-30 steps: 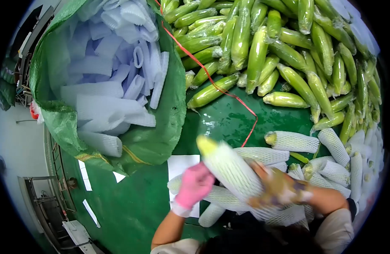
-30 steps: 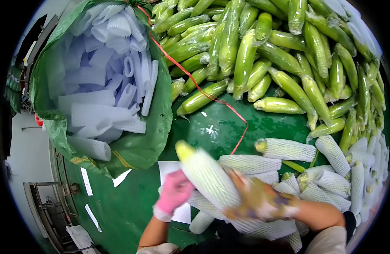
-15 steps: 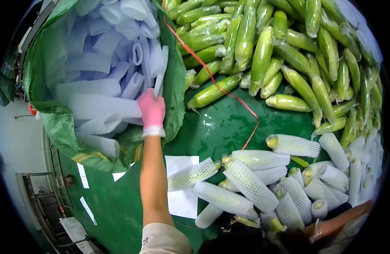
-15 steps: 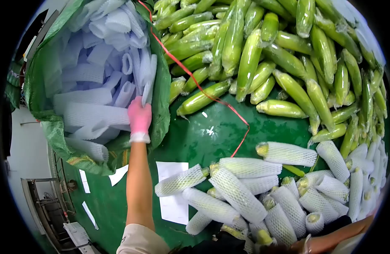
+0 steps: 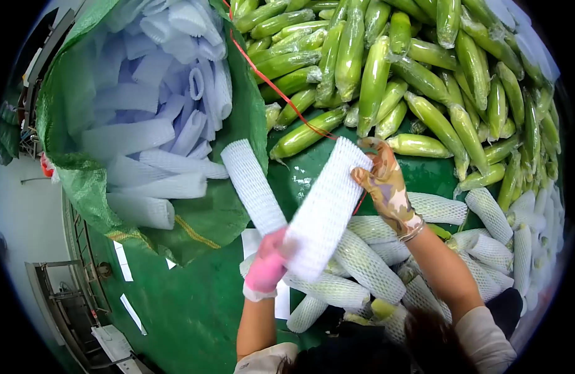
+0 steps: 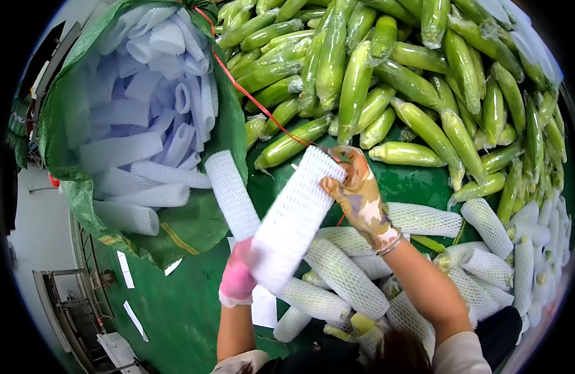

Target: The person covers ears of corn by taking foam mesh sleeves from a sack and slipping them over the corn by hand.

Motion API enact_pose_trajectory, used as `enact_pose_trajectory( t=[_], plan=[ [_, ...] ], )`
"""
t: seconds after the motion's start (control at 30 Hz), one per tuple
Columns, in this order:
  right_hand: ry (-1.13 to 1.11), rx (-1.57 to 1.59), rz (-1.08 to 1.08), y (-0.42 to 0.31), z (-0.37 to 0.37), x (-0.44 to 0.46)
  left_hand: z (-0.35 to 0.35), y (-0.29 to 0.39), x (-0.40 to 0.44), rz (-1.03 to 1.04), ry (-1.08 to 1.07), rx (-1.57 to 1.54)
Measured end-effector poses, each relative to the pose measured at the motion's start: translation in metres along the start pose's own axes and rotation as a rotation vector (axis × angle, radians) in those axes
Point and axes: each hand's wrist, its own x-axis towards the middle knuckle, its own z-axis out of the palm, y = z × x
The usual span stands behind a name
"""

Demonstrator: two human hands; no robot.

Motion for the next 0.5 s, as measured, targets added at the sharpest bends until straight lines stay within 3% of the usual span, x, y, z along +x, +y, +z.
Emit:
enact_pose_trajectory(
  t=[0.07,0.13,0.17,0.23,0.27,0.33,0.37,0.43,0.47,0.5],
  plan=[
    [-0.042,0.188,0.232,0.017,0.0,0.006,0.011,-0.004,0.027,0.206,0.106,-0.407],
    [0.09,0.697,0.398,0.055,0.003,0.011,0.001,-0.021,0.076,0.184,0.051,-0.574],
    [0.076,0.644,0.433,0.049,0.015,0.014,-0.009,-0.046,0.098,0.186,0.044,-0.577],
    [0.062,0.511,0.551,0.054,0.03,0.022,-0.029,-0.077,0.137,0.663,0.224,0.632],
    [0.019,0.446,0.503,0.075,0.028,0.021,-0.037,-0.079,0.151,0.931,0.445,1.246],
    [-0.01,0.284,0.401,0.104,0.032,0.023,0.009,-0.009,0.142,0.223,0.215,0.312],
    [0.009,0.704,0.572,0.132,0.018,0.032,0.0,-0.024,0.151,0.3,0.212,0.086],
    [-0.018,0.297,0.283,0.16,0.023,0.036,-0.006,-0.023,0.152,0.333,0.238,0.105],
    [-0.024,0.482,0.325,0.162,0.023,0.041,-0.015,-0.026,0.157,0.355,0.241,0.089],
    [-0.008,0.443,0.288,0.163,0.026,0.047,-0.025,-0.024,0.163,0.376,0.217,-0.037]
  ],
)
